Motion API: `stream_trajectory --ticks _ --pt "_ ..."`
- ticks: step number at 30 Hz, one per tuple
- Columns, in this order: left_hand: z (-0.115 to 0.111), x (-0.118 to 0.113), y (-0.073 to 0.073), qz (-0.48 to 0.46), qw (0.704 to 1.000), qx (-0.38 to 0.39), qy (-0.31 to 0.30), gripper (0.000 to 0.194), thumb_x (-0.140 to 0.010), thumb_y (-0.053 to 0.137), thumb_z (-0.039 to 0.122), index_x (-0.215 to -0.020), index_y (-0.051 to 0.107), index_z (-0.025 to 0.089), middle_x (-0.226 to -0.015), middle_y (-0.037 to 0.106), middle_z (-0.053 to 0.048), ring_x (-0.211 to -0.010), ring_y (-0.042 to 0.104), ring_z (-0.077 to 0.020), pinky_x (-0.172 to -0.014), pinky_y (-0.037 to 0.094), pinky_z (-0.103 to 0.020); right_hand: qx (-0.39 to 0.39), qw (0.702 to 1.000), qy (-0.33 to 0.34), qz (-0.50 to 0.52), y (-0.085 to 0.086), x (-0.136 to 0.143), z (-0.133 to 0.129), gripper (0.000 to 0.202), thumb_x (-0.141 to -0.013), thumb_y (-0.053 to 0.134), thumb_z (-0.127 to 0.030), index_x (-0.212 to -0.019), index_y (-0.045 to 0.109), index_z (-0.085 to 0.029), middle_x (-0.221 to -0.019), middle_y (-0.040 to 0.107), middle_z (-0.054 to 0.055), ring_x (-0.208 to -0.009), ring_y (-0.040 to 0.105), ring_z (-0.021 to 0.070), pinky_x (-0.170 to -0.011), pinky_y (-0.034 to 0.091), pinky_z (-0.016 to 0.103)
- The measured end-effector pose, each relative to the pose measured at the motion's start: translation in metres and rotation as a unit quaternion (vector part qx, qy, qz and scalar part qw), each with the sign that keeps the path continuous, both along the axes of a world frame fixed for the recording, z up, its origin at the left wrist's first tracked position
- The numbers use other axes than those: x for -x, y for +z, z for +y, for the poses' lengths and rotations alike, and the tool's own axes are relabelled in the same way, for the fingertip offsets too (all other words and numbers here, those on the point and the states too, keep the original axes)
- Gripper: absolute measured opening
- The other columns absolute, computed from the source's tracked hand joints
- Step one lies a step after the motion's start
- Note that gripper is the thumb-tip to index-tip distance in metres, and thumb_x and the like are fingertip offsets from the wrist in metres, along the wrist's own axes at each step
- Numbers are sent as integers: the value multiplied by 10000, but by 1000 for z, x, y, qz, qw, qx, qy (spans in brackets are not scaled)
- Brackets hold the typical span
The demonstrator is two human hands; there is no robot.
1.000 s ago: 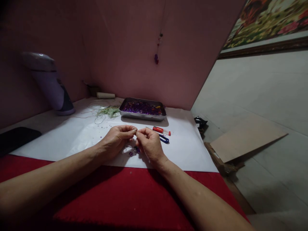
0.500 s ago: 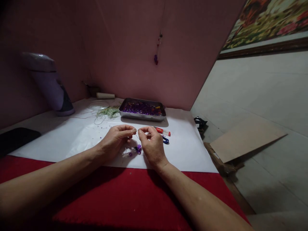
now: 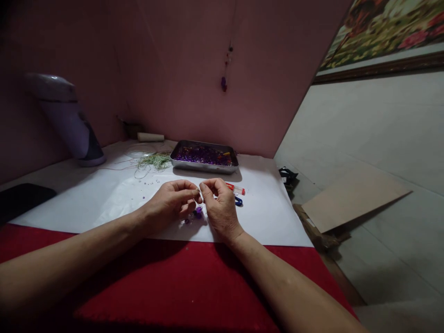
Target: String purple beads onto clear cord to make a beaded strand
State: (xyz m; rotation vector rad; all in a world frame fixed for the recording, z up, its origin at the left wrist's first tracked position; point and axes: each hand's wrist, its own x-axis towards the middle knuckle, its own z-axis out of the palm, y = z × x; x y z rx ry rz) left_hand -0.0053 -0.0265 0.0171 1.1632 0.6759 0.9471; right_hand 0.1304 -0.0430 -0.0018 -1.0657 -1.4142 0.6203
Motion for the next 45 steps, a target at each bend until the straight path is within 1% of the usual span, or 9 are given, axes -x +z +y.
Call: stream_trajectory --ticks 5,9,15,18,21,24,30,37,45 --pt "-1 1 0 -9 1000 19 -2 80 -680 634 163 -672 561 129 -593 543 -2 -452 442 -55 -423 288 -190 2 1000 -14 -5 0 0 1 141 -846 534 -318 -815 556 -182 -674 532 -17 -600 483 113 -579 385 256" --pt "0 2 -1 -20 999 9 -23 49 -666 622 139 -684 580 120 -601 539 -5 -456 427 -55 -431 283 -200 0 1000 -13 0 1 0 1 135 -843 538 -311 -809 557 -182 -673 531 -19 -590 481 109 -569 380 252" --pt "0 1 -1 -22 999 15 -20 50 -654 617 125 -698 599 110 -605 539 -12 -472 434 -60 -444 272 -206 0 1000 -15 7 1 -1 1 135 -839 544 -314 -805 560 -184 -667 528 -21 -586 477 111 -570 386 252" --pt "1 1 -2 -20 1000 10 -19 63 -675 630 162 -703 601 114 -602 528 -6 -470 431 -58 -444 270 -208 -2 1000 -14 7 1 0 1 130 -839 543 -308 -808 562 -183 -668 528 -20 -583 479 110 -568 388 254" --pt "1 1 -3 -10 1000 0 -18 111 -694 643 219 -685 594 120 -577 510 3 -434 406 -52 -414 232 -208 0 1000 -16 5 2 1 0 128 -838 541 -302 -800 564 -182 -655 526 -21 -576 481 111 -561 386 255" --pt "1 2 -2 2 1000 4 -16 123 -687 654 226 -666 585 126 -559 506 7 -407 387 -48 -395 199 -207 6 1000 -25 4 4 1 -1 133 -835 543 -301 -786 561 -179 -646 524 -23 -564 476 107 -548 379 252" --pt "0 1 -1 -29 999 17 -17 112 -703 645 217 -681 599 117 -579 520 -1 -453 416 -51 -430 265 -198 10 1000 -23 3 5 0 -2 128 -834 544 -298 -795 560 -178 -659 537 -19 -562 478 104 -539 376 247" --pt "0 1 0 12 1000 -8 2 195 -708 649 279 -615 555 136 -540 514 2 -385 372 -45 -380 193 -208 2 1000 -12 9 2 1 0 126 -825 555 -301 -792 561 -179 -664 541 -20 -566 485 108 -551 385 250" --pt "1 1 -2 -13 1000 4 -10 155 -727 612 244 -629 586 126 -562 513 -4 -431 407 -57 -412 260 -211 6 1000 -15 9 2 1 0 119 -827 550 -291 -791 563 -179 -641 530 -24 -561 478 107 -561 388 254"
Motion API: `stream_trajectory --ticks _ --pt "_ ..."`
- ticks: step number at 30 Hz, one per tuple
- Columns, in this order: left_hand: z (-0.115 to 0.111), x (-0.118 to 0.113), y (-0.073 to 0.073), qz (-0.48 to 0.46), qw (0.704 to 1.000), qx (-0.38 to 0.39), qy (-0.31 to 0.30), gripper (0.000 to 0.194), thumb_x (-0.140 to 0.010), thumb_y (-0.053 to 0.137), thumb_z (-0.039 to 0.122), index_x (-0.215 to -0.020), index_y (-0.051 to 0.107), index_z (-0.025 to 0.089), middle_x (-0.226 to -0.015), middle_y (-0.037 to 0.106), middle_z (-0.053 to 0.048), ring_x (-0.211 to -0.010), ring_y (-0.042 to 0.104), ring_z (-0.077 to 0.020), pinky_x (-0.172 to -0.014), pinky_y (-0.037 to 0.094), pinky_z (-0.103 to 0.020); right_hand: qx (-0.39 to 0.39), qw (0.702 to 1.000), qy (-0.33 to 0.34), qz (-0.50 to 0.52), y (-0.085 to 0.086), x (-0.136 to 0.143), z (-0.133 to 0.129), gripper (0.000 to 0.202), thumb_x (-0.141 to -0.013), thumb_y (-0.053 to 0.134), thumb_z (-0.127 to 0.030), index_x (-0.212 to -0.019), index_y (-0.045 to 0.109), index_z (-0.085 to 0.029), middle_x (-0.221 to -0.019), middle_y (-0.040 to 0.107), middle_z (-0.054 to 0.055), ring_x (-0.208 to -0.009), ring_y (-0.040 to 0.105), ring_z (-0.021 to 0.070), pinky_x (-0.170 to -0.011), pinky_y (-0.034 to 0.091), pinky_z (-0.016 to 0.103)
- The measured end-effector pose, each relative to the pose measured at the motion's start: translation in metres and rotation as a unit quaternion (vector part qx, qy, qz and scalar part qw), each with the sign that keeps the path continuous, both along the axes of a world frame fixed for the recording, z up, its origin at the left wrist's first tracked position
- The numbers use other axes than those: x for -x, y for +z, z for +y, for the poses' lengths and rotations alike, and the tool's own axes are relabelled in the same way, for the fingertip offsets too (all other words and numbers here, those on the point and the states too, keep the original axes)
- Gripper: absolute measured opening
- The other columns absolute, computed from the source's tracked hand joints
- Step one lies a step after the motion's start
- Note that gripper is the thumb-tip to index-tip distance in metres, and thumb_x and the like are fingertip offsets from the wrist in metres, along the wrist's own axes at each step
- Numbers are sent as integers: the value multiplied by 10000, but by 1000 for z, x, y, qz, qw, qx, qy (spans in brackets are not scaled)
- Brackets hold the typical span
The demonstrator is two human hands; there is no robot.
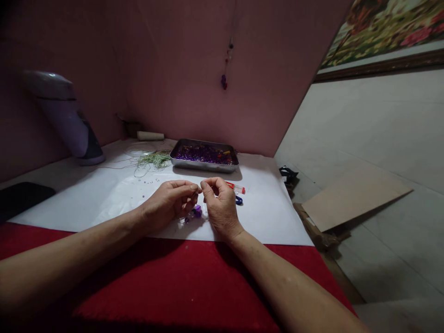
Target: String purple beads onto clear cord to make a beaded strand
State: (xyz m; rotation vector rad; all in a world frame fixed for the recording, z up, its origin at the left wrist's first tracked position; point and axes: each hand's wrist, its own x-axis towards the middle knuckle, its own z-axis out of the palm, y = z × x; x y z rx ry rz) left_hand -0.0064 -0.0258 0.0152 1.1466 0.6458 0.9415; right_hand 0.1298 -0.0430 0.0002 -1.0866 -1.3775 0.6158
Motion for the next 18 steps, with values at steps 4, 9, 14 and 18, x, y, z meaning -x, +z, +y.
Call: stream_trajectory --ticks 4,9,14,18 --pt "-1 0 1 -13 1000 18 -10 78 -698 621 176 -664 604 109 -592 539 -16 -478 449 -64 -440 288 -202 -2 1000 -13 0 3 1 -1 115 -827 543 -285 -784 560 -179 -620 517 -29 -547 470 106 -556 385 254" --pt "0 0 0 -4 1000 28 -4 82 -660 669 147 -678 599 108 -576 541 -5 -452 437 -58 -438 303 -202 2 1000 -20 1 5 1 -2 129 -824 545 -294 -779 571 -176 -609 514 -29 -539 463 106 -549 381 255" --pt "3 1 -3 -22 1000 20 9 120 -684 683 184 -672 596 102 -586 535 -5 -474 441 -53 -453 305 -195 7 1000 -20 14 2 -1 0 143 -828 542 -306 -818 581 -168 -593 503 -32 -533 450 104 -536 372 252" --pt "4 1 -2 -27 999 25 17 132 -679 692 190 -681 594 101 -594 531 -1 -483 444 -53 -467 320 -196 -3 1000 -21 14 2 -1 1 138 -825 543 -292 -786 575 -163 -567 491 -41 -521 446 100 -535 374 248"
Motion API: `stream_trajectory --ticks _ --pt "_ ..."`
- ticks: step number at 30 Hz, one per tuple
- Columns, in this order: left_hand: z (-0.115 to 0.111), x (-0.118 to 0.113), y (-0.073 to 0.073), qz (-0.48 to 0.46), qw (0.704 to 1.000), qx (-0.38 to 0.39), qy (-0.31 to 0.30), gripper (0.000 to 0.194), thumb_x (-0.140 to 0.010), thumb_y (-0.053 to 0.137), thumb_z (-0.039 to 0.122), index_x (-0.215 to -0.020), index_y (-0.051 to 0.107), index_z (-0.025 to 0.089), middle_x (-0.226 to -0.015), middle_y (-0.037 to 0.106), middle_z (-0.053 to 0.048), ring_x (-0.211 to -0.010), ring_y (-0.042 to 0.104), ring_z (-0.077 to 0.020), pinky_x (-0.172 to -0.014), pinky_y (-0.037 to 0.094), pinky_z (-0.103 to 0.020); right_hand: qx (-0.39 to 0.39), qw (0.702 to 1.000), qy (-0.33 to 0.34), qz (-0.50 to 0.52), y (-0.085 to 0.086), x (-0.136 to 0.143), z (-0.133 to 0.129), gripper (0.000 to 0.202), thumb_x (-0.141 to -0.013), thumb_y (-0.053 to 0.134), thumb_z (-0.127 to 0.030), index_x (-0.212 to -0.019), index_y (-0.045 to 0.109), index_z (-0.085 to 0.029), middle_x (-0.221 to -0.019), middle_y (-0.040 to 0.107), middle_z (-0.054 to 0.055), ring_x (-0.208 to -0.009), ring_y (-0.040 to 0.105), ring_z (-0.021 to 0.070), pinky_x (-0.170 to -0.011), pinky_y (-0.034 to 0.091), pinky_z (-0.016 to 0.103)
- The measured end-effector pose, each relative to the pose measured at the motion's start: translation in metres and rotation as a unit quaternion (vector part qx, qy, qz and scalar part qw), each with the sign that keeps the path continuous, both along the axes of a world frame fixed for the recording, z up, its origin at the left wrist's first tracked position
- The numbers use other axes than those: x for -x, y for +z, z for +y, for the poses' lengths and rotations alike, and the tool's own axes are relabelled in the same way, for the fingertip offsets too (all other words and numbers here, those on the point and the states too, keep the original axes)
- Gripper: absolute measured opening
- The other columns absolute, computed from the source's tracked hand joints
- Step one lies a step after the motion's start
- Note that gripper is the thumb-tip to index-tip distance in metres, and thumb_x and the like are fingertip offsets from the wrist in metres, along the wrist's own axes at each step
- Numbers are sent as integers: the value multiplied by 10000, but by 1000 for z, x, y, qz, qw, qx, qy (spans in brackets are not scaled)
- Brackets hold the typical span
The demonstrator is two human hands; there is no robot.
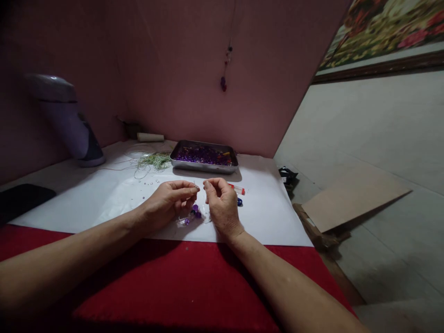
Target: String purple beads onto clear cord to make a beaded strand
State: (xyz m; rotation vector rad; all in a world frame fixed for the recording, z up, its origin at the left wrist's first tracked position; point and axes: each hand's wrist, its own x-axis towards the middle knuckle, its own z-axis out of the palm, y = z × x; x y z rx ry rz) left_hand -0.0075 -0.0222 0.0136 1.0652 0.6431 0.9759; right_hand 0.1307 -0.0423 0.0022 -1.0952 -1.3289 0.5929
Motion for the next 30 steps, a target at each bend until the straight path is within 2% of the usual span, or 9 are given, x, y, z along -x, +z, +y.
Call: stream_trajectory --ticks 5,9,12,15,18,22,24,26,30 --pt "0 1 1 -2 1000 3 11 118 -681 684 169 -679 588 101 -572 519 5 -472 442 -54 -467 331 -198 2 1000 5 -14 -1 0 0 127 -814 547 -277 -779 587 -161 -566 496 -40 -527 451 99 -541 378 249" --pt "2 2 1 -22 999 20 11 96 -667 681 130 -713 608 88 -616 546 -14 -510 464 -52 -485 347 -184 59 997 48 21 -1 2 -3 153 -792 556 -271 -886 604 -160 -589 521 -32 -521 467 102 -511 386 245" --pt "3 3 2 -27 999 27 23 92 -659 675 122 -713 610 85 -641 554 -18 -512 464 -45 -478 344 -173 100 989 96 59 1 5 -5 229 -753 606 -299 -937 582 -164 -775 594 14 -547 492 93 -510 407 242" --pt "3 3 3 12 997 28 67 139 -651 688 164 -750 611 104 -624 536 3 -465 423 -36 -411 271 -161 110 984 120 71 0 6 -5 292 -720 646 -315 -958 558 -169 -907 598 43 -591 510 94 -517 413 236" --pt "1 2 6 62 992 -8 106 172 -648 693 200 -781 628 113 -593 517 18 -443 379 -35 -388 225 -167 103 985 132 48 -4 6 -1 291 -717 649 -308 -959 560 -173 -850 590 20 -561 482 87 -502 391 232" --pt "2 4 10 119 986 -62 94 183 -659 678 261 -780 651 127 -619 554 19 -449 377 -41 -431 273 -190 75 990 121 -9 -9 6 3 152 -750 604 -312 -757 587 -162 -663 551 -16 -542 451 94 -526 371 245" --pt "8 9 13 181 974 -103 90 186 -653 669 275 -768 661 130 -647 584 8 -489 426 -62 -474 310 -209 66 994 84 -36 -9 6 4 163 -748 590 -300 -665 565 -162 -607 529 -22 -548 456 104 -544 373 255" --pt "18 17 18 262 946 -168 94 155 -625 665 239 -729 665 123 -644 599 -3 -549 474 -90 -537 345 -231 68 995 35 -67 -7 5 4 157 -733 585 -280 -631 556 -165 -579 528 -21 -545 463 114 -549 381 264" --pt "33 34 26 408 883 -233 -15 92 -574 626 167 -652 656 130 -598 601 -1 -562 499 -118 -561 349 -249 77 991 -25 -111 -3 2 1 143 -726 567 -264 -627 569 -162 -587 569 4 -556 495 134 -560 404 280"
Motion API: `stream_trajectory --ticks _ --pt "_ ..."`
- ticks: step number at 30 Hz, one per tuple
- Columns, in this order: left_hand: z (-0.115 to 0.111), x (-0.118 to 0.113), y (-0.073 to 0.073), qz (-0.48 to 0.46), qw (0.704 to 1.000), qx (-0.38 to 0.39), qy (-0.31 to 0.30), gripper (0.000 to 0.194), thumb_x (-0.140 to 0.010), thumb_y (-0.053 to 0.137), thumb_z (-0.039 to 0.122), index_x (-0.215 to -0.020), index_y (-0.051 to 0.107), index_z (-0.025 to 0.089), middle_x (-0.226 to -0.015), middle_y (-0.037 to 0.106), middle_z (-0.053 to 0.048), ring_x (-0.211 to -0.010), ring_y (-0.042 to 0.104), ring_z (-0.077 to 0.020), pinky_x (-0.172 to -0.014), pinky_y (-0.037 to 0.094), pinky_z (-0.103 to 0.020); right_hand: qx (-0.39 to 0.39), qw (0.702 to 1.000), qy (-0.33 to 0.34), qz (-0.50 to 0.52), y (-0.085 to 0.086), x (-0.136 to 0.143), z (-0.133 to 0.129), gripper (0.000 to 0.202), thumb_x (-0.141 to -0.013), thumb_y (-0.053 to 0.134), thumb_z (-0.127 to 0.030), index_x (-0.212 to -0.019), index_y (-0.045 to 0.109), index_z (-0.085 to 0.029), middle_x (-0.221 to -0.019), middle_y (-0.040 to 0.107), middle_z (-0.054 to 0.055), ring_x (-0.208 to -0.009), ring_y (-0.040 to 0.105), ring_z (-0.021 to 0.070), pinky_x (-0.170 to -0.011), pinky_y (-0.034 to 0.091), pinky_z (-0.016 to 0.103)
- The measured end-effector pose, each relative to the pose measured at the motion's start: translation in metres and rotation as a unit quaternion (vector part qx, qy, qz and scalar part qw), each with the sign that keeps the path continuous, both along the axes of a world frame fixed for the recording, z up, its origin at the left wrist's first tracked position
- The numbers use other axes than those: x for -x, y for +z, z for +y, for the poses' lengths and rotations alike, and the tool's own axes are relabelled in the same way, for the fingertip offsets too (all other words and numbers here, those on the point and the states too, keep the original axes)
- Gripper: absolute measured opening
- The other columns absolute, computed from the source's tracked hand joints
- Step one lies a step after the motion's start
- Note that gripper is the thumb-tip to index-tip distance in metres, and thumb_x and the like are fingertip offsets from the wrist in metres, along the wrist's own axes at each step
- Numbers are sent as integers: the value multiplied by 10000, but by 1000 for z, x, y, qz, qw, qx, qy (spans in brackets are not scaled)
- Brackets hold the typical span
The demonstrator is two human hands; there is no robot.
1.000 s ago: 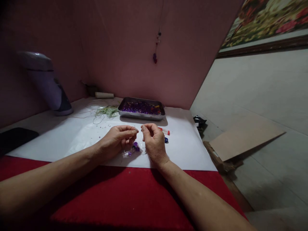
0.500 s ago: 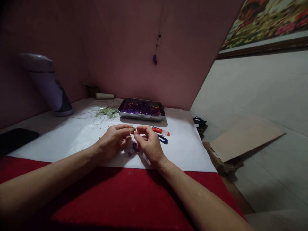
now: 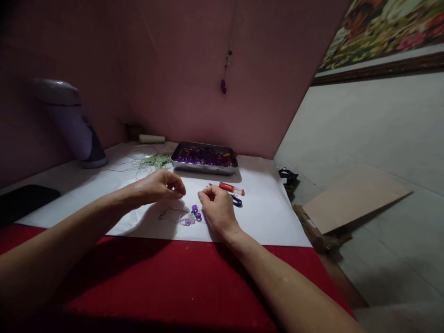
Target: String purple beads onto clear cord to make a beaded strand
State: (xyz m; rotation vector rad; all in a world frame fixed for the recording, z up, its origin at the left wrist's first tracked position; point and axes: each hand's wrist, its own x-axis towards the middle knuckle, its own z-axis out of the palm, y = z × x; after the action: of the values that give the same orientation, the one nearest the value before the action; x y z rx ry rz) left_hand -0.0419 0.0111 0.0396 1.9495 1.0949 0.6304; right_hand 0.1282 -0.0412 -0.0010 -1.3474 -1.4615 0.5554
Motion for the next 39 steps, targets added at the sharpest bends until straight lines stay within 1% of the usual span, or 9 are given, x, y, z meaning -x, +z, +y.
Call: stream_trajectory --ticks 5,11,16,20,24,27,31,34,39 --pt "-2 11 4 138 985 43 -98 137 -583 578 178 -701 640 148 -556 581 5 -520 510 -130 -500 334 -239 1 1000 7 -17 2 -1 -3 129 -735 550 -250 -659 591 -155 -636 605 25 -572 520 140 -561 419 280" --pt "-3 12 -1 230 967 14 -109 140 -583 567 212 -687 633 146 -585 621 -22 -547 536 -142 -502 352 -239 -2 1000 17 -8 -1 -2 -2 128 -746 553 -262 -682 592 -158 -615 591 6 -521 503 122 -529 413 266" --pt "-5 12 3 164 976 22 -144 84 -614 521 179 -658 588 156 -552 587 -1 -512 512 -122 -487 345 -226 -29 1000 4 -10 0 -3 -2 137 -766 553 -264 -709 610 -154 -646 611 15 -552 516 127 -568 422 274" --pt "-7 13 10 91 986 -17 -141 42 -621 524 164 -631 564 174 -567 576 -1 -506 496 -122 -483 340 -228 -58 998 7 -21 3 -2 -5 134 -783 548 -254 -721 613 -155 -677 615 24 -602 526 140 -606 423 285" --pt "-3 14 5 88 986 -62 -123 73 -581 581 150 -636 617 181 -564 581 5 -508 485 -121 -467 306 -215 -60 998 11 -28 3 -1 -6 126 -791 545 -240 -722 611 -158 -683 612 25 -616 530 146 -620 421 290" --pt "-2 14 -4 118 984 -52 -127 174 -555 606 140 -703 669 203 -542 587 17 -475 479 -121 -447 283 -214 -56 998 11 -27 3 -1 -6 122 -790 548 -238 -719 606 -157 -680 608 24 -608 525 145 -611 416 290" --pt "-3 13 -7 129 982 -26 -132 107 -586 552 125 -601 634 192 -510 573 10 -453 471 -124 -443 291 -224 -53 998 12 -24 1 -2 -5 130 -792 554 -254 -725 610 -158 -687 612 25 -634 530 151 -634 419 297" --pt "-5 11 -1 73 989 -4 -125 87 -605 538 111 -611 597 176 -531 567 7 -463 476 -119 -453 314 -223 -56 998 28 -8 -1 -2 -4 133 -793 564 -268 -727 607 -161 -696 604 22 -645 521 146 -630 418 290" --pt "-11 6 14 -84 985 51 -139 63 -636 607 123 -696 606 142 -612 581 -2 -561 509 -112 -537 372 -232 -30 994 85 56 0 -2 -6 155 -793 574 -307 -726 596 -169 -608 526 -17 -535 450 105 -520 373 253"
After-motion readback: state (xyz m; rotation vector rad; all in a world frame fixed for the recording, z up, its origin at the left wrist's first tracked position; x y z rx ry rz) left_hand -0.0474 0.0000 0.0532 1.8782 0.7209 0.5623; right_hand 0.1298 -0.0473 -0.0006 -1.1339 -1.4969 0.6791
